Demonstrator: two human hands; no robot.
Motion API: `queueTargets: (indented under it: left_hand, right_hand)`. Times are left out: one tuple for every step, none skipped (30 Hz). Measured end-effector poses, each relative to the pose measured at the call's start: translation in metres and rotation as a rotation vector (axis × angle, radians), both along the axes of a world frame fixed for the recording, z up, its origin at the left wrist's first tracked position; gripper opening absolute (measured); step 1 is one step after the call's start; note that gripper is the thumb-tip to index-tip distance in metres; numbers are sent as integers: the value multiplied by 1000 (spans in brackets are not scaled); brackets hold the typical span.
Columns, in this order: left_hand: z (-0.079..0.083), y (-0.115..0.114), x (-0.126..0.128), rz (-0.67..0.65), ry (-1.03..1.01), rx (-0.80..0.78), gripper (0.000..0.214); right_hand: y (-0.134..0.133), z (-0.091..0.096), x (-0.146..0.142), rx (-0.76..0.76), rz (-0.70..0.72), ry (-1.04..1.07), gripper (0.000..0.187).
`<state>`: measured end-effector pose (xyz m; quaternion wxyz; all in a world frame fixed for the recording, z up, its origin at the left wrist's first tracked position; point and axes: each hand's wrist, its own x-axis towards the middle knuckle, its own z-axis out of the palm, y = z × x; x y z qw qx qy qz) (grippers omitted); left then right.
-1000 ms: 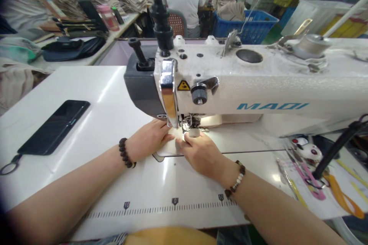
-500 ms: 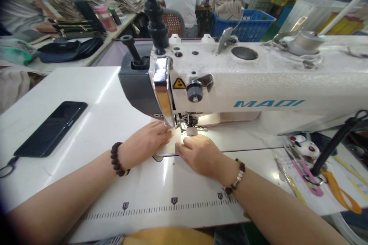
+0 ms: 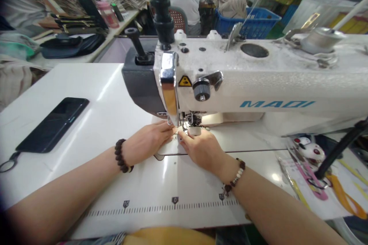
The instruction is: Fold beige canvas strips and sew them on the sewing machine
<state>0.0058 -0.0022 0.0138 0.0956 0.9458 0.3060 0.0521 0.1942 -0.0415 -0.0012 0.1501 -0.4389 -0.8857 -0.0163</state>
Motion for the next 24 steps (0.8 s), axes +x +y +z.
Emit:
queueTargets:
  left_hand:
    - [2,1,1,4,9,-3,16]
    - [3,2,2,10,16,-5,16]
    - [4,2,3,17,23,3,16]
    - [4,3,4,26,33,13,15]
    - [4,3,4,30,44,25,15]
    - [4,4,4,29,56,39,15]
    - [3,5,4,28,66,55,15]
    - [2,5,4,28,73,71,15]
    - [2,6,4,28,76,86,15]
    - [1,6,4,28,75,98,14]
    - [1,6,4,30,70,108,14]
    - [1,6,4,31,62,116,13]
    - [1,6,4,30,51,120,12]
    - [2,6,5,30,42,123,12]
    - [2,6,5,30,37,126,12]
    - [2,6,5,30,36,129,12]
    - [2,7,5,30,39,131,12]
    - [2,7,5,27,44,131,13]
    - [2,9,5,24,50,128,14]
    - [2,10,5,21,51,123,14]
    - [2,11,5,20,48,119,14]
    - [2,12,5,21,45,116,15]
    - [2,13,4,24,43,113,15]
    - [3,12,4,34,42,111,15]
  right_hand:
    - [1,0,-1,1,-14,-3,27]
    - [1,0,-1,1,-24,-10,28]
    - [1,-1,-1,0,-33,-17,28]
    - [1,-1,-2,-4,-38,-25,28]
    - [1,-1,-2,-10,-44,-30,27]
    - [1,-1,-2,-16,-48,-34,27]
    - [1,-1,-3,-23,-51,-38,26]
    - [1,-1,-3,-27,-53,-41,26]
    - [1,-1,-3,-29,-54,-43,26]
    - [1,-1,-3,-30,-53,-46,26]
    - [1,-1,-3,-30,-53,-48,26]
    - [1,-1,-2,-32,-53,-51,25]
    - [1,-1,-2,-35,-55,-52,25]
    - [1,-1,-2,-39,-57,-54,25]
    - [1,-1,-2,-45,-60,-56,25]
    - [1,-1,-2,-51,-62,-56,25]
    - [1,0,-2,-56,-63,-54,25]
    - [1,0,-2,-58,-63,-51,25]
    - [1,0,-2,-58,-62,-47,25]
    - [1,0,-3,-57,-59,-45,25]
    - [1,0,-3,-54,-56,-44,24]
    - [2,0,-3,-50,-54,-43,24]
    - [2,0,-2,-45,-52,-41,24]
    - [2,-1,-2,-40,-50,-36,24]
